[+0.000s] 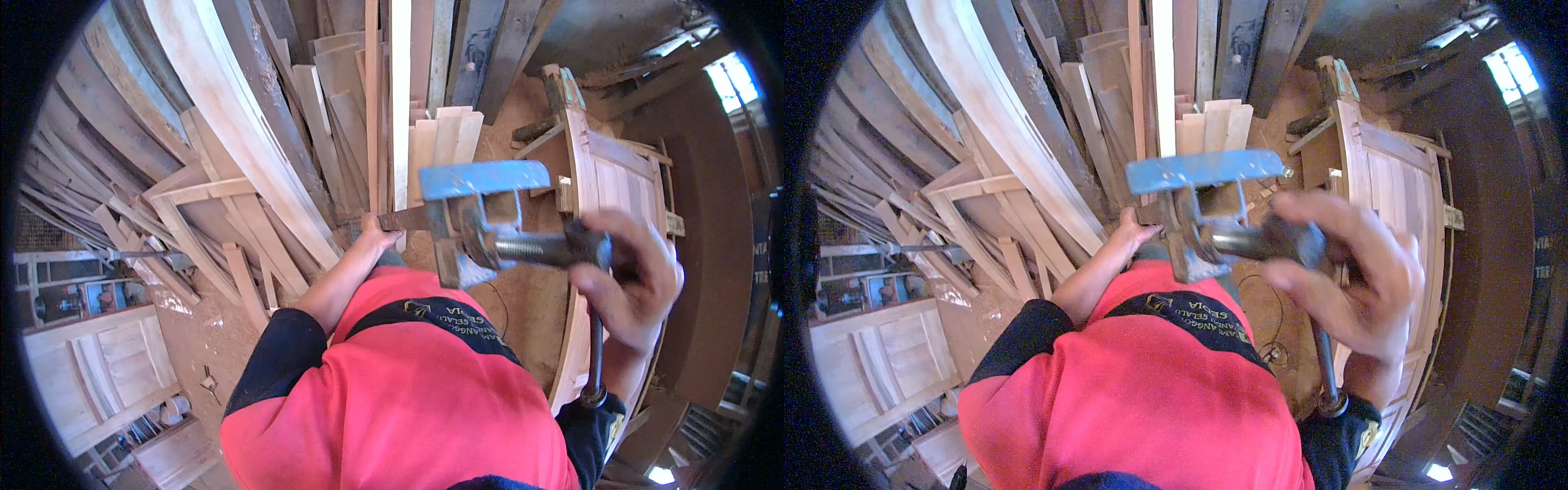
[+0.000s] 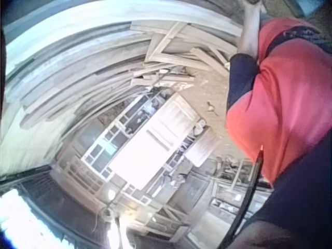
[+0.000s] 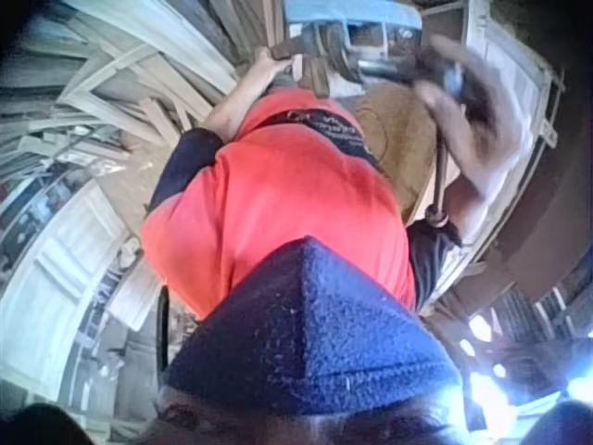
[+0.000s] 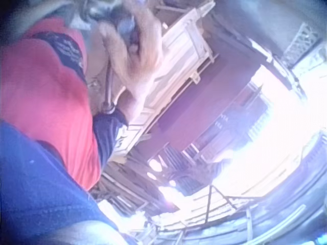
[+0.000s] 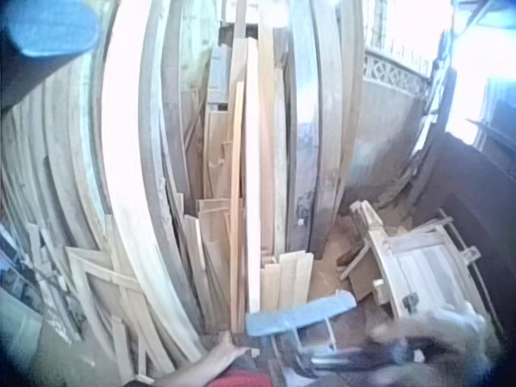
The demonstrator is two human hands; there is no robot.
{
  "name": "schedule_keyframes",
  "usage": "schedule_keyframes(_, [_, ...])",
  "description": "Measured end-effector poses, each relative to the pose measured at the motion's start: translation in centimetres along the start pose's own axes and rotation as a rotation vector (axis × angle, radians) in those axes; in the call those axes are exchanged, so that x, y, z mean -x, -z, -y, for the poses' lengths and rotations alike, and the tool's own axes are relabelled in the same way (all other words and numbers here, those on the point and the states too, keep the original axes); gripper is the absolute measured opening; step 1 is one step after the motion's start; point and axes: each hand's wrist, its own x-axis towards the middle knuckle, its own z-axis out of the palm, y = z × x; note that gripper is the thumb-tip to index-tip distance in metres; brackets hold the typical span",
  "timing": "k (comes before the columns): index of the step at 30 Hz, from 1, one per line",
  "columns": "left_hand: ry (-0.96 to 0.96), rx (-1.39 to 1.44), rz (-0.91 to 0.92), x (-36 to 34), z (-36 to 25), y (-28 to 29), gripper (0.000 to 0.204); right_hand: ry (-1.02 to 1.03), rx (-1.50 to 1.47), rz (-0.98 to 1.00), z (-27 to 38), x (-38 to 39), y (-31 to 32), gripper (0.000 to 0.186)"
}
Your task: The person assembles a wooden door by positioning wooden panels and slats into the frame and securing them using a hammer and a chisel.
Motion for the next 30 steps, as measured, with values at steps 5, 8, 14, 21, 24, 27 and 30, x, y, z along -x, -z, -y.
schedule_keyframes(5, [0.105,0.152,0.194,-6.1,-11.7,2.1,0.043,-0.02,-0.065,0.073,2.7,-9.4,-6.3,0.035])
schedule_keyframes(8, [0.07,-0.041,0.234,-0.6,-7.4,-1.1,0.047,-0.118,0.033,0.141,-0.3,-12.4,-9.3,0.034])
schedule_keyframes(14, [-0.512,-0.373,-0.057,-2.5,-13.7,3.5,0.061,0.059,-0.018,0.041,1.1,-23.3,-17.3,0.039])
schedule_keyframes(21, [-1.816,-1.221,-0.037,8.7,-16.3,-12.3,0.111,-0.021,-0.071,-0.148,-5.9,-34.5,-21.0,0.043])
schedule_keyframes(24, [-1.955,-1.263,-0.11,5.8,-18.7,-17.1,0.1,-0.238,-0.283,-0.095,-6.0,-36.6,-21.8,0.043])
schedule_keyframes(27, [-1.753,-1.479,-0.254,3.0,-19.4,-19.2,0.093,-0.138,-0.292,-0.096,-8.9,-35.1,-20.9,0.043])
schedule_keyframes(30, [-1.753,-1.562,-0.385,0.4,-23.1,-20.8,0.094,-0.256,0.041,-0.116,-13.1,-28.6,-19.7,0.048])
